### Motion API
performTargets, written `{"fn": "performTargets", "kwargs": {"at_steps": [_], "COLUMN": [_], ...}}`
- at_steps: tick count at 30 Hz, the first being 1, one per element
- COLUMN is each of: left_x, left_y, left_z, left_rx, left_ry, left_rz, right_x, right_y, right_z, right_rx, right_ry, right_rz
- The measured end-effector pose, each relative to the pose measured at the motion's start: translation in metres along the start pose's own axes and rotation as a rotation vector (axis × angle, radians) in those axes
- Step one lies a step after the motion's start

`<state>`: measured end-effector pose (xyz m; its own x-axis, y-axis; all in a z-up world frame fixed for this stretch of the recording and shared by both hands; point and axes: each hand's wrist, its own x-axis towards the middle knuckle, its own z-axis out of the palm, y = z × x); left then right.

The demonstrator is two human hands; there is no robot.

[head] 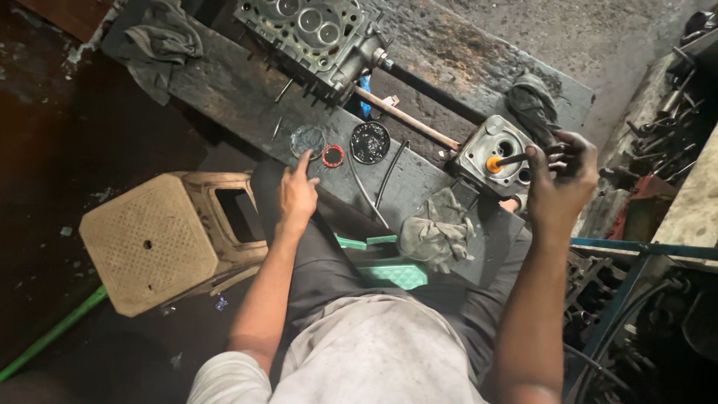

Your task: The person sits on the floor and cleans various engine components, including a cylinder head and a smaller metal block, using a rag. They wipe the surfaces and crevices of the parts, occasionally using a small tool to assist in cleaning specific areas.

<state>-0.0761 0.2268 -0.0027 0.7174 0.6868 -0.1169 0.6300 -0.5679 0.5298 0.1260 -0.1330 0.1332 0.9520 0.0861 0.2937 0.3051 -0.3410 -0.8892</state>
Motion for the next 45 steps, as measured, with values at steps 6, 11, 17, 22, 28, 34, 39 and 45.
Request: {"fn": "performTargets", "kwargs": {"at_steps": [6,11,17,22,28,34,39,45], "left_x": [0.001,0.001,-0.021,-0.033,-0.019,-0.006,-0.009,-0.011], "left_y": [-0.002,-0.002,0.033,0.098,0.187,0.227,0.233,0.234], "left_z": [0.002,0.001,-0.007,0.040,0.127,0.173,0.167,0.163], "left_rx": [0.007,0.029,-0.145,-0.397,-0.576,-0.563,-0.525,-0.491], "left_ry": [0.021,0.017,0.217,-0.056,-0.415,-0.516,-0.491,-0.468], "left_rz": [0.019,0.019,0.168,0.256,0.704,0.458,0.451,0.474], "right_x": [0.000,0.003,0.008,0.008,0.006,0.010,0.012,0.017], "right_y": [-0.026,-0.014,-0.020,-0.009,0.027,0.045,0.015,0.008], "right_z": [-0.003,-0.010,-0.019,-0.013,-0.008,-0.006,-0.008,-0.030], "right_rx": [0.080,-0.124,-0.019,0.118,0.467,0.499,0.421,0.369], "right_ry": [-0.012,-0.002,0.035,0.021,0.001,-0.027,0.011,0.158], "right_rz": [-0.084,-0.192,-0.061,0.008,0.067,0.052,0.056,0.190]}}
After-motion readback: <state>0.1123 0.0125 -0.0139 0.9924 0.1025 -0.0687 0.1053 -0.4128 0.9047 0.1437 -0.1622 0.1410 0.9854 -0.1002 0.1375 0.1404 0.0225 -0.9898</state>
